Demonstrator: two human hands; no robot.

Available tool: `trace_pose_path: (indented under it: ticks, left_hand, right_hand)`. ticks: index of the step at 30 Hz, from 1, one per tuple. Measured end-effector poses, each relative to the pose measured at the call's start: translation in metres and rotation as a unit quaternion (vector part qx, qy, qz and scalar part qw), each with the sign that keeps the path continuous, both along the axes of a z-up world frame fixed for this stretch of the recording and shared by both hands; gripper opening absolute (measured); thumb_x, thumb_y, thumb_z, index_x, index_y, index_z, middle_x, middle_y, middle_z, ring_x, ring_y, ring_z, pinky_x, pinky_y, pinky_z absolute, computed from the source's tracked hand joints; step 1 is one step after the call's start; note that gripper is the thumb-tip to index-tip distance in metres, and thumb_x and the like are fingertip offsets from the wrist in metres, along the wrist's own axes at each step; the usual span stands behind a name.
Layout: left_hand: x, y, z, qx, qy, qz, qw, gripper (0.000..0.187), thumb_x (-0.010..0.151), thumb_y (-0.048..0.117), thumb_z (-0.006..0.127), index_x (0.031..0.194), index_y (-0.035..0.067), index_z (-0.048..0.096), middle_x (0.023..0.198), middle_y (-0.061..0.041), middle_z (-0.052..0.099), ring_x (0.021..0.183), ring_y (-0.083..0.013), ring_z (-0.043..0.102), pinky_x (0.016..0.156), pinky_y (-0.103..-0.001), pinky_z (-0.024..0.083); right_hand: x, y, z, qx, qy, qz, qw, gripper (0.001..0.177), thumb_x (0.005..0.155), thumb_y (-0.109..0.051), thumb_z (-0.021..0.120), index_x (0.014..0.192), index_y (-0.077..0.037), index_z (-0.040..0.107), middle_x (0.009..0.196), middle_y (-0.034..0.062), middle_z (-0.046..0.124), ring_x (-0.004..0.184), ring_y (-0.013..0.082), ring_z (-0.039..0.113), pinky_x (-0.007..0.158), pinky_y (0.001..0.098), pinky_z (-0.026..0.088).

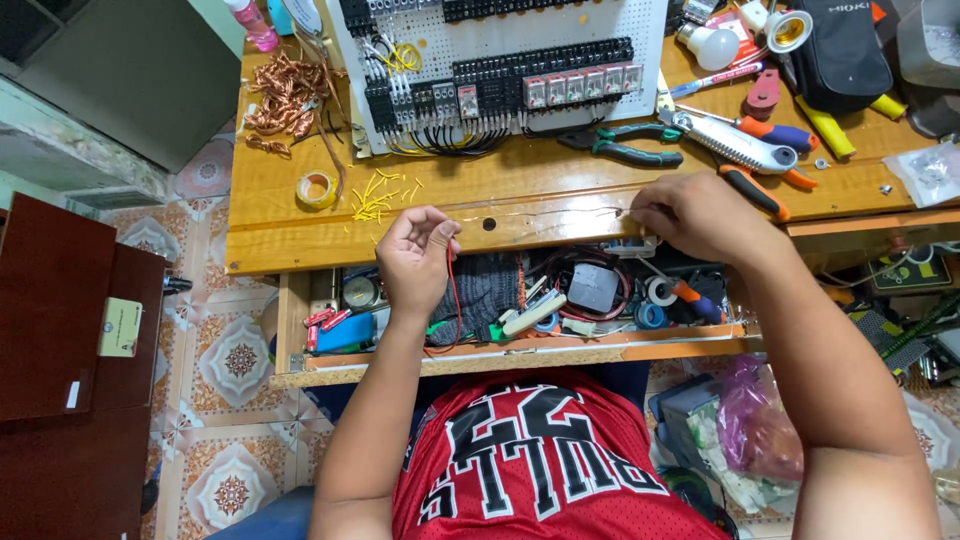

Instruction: Stripping insulation from wires and preparing them for connection to an electrical panel

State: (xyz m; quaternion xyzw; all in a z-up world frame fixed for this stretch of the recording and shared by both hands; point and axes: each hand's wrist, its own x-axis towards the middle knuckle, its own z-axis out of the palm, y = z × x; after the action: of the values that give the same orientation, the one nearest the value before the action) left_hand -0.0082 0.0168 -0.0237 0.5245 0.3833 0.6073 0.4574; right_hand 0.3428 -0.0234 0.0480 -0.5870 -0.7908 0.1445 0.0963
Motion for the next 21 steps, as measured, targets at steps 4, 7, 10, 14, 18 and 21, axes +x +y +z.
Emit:
trace_pose_path:
  ticks: [4, 7, 10, 14, 18, 21]
  left_hand:
    - [-0.003, 0.003, -0.010, -0.006, 0.008, 0.017, 1.000, 0.006, 0.095, -0.001, 0.071, 0.099, -0.002, 0.066, 0.080, -0.015, 0.073, 0.058, -0.0101, 0.066, 0.052, -0.021, 0.056]
    - [0.000, 0.002, -0.006, -0.038, 0.024, 0.010, 0.999, 0.007, 0.093, 0.003, 0.071, 0.094, 0.005, 0.064, 0.080, -0.010, 0.072, 0.059, -0.0115, 0.063, 0.056, -0.023, 0.053]
    - [0.005, 0.001, 0.003, -0.031, 0.066, -0.018, 0.997, 0.007, 0.093, -0.004, 0.070, 0.097, 0.000, 0.066, 0.083, -0.013, 0.073, 0.065, -0.0164, 0.069, 0.058, -0.025, 0.061]
    - [0.015, 0.002, 0.009, -0.067, 0.131, -0.069, 0.987, 0.007, 0.093, 0.000, 0.070, 0.098, 0.005, 0.068, 0.084, -0.008, 0.073, 0.066, -0.0144, 0.068, 0.060, -0.025, 0.060]
    - [0.033, 0.007, 0.021, -0.027, 0.264, -0.116, 0.957, 0.006, 0.090, 0.012, 0.075, 0.095, 0.014, 0.073, 0.087, -0.001, 0.076, 0.072, -0.0113, 0.067, 0.067, -0.026, 0.057]
    - [0.059, 0.008, 0.033, -0.062, 0.303, -0.177, 0.934, 0.010, 0.091, 0.005, 0.071, 0.091, 0.014, 0.070, 0.089, -0.002, 0.070, 0.069, -0.0101, 0.057, 0.064, -0.024, 0.054]
  right_hand:
    - [0.008, -0.014, -0.007, -0.008, 0.004, 0.009, 1.000, 0.011, 0.090, -0.020, 0.072, 0.093, -0.010, 0.075, 0.082, 0.0101, 0.075, 0.086, 0.0331, 0.073, 0.079, 0.0420, 0.057]
    - [0.040, -0.008, -0.024, 0.026, -0.069, -0.030, 0.997, 0.015, 0.097, -0.027, 0.063, 0.099, -0.016, 0.074, 0.099, 0.0001, 0.076, 0.092, 0.0279, 0.070, 0.074, 0.0426, 0.052]
    - [0.058, 0.001, -0.030, 0.122, -0.139, -0.096, 0.978, 0.008, 0.095, -0.022, 0.060, 0.093, -0.021, 0.067, 0.098, -0.0012, 0.073, 0.079, 0.0288, 0.066, 0.054, 0.0444, 0.045]
    - [0.078, -0.002, -0.018, 0.304, -0.186, -0.102, 0.929, 0.014, 0.113, -0.026, 0.071, 0.100, -0.021, 0.071, 0.097, 0.0004, 0.069, 0.077, 0.0298, 0.066, 0.056, 0.0421, 0.047]
    - [0.079, -0.029, 0.025, 0.007, -0.234, -0.114, 0.966, 0.019, 0.097, -0.032, 0.058, 0.088, -0.024, 0.072, 0.092, 0.0023, 0.070, 0.093, 0.0270, 0.066, 0.073, 0.0430, 0.048]
    - [0.095, -0.053, 0.005, -0.105, -0.132, -0.110, 0.979, 0.017, 0.073, -0.020, 0.077, 0.087, -0.028, 0.082, 0.090, -0.0077, 0.079, 0.082, 0.0165, 0.073, 0.076, 0.0310, 0.055]
